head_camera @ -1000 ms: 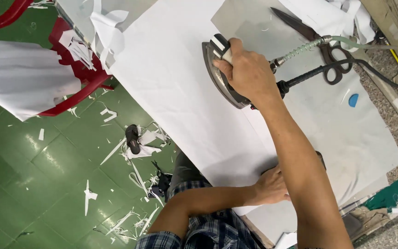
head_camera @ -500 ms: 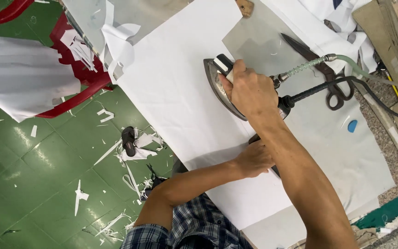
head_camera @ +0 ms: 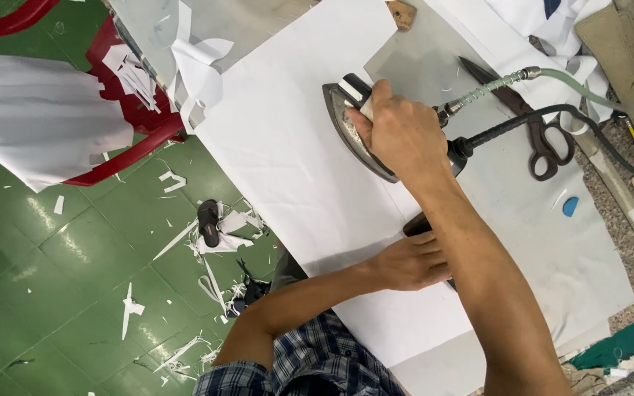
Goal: Ironing and preparing white fabric pieces on a workstation using a steam iron and a weight.
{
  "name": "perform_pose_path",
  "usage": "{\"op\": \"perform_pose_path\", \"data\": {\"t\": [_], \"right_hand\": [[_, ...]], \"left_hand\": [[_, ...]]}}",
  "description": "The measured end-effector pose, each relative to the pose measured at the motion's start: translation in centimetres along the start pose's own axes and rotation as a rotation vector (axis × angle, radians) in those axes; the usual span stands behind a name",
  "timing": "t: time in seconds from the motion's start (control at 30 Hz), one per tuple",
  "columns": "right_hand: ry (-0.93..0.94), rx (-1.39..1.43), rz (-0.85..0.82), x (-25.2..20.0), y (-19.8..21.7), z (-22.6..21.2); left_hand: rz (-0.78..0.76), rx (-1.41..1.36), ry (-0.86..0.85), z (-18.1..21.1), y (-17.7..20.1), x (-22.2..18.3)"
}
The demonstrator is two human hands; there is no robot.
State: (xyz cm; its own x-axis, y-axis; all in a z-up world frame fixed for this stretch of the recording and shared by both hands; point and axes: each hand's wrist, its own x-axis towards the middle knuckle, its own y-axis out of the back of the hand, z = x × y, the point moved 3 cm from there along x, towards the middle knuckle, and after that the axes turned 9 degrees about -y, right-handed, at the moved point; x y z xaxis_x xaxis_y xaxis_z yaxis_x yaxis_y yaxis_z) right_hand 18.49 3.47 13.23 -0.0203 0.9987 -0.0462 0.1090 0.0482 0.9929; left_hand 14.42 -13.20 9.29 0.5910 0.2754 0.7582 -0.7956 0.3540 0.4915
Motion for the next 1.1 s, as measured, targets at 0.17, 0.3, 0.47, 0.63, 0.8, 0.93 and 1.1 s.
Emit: {"op": "perform_pose_path", "data": {"t": [0.17,0.3,0.47,0.63,0.8,0.93,1.1], "right_hand": [[-0.062,0.165,-0.182,0.8,0.2,0.4],[-0.104,0.21,-0.238,0.7,1.0,0.1],[-0.119,0.2,-0.228,0.5,1.0,0.0],[-0.097,0.182,-0.21,0.7,0.9,0.0],[-0.098,0.171,-0.188,0.4,1.1,-0.1],[-0.083,0.172,-0.178,0.4,0.8,0.1],[-0.074,0.139,-0.177,0.6,0.9,0.0]], "left_hand": [[0.284,-0.192,0.534,-0.1,-1.0,-3.9],[0.391,-0.211,0.702,-1.7,-1.8,-3.3],[0.354,-0.463,0.746,-1.9,0.5,-0.9],[0.423,-0.362,0.649,-0.6,-2.7,-4.0],[0.095,0.157,0.076,2.3,-4.2,-0.9],[-0.156,0.143,0.137,1.2,-7.4,-3.7],[-0.307,0.16,0.207,0.7,-9.1,-4.6]]}}
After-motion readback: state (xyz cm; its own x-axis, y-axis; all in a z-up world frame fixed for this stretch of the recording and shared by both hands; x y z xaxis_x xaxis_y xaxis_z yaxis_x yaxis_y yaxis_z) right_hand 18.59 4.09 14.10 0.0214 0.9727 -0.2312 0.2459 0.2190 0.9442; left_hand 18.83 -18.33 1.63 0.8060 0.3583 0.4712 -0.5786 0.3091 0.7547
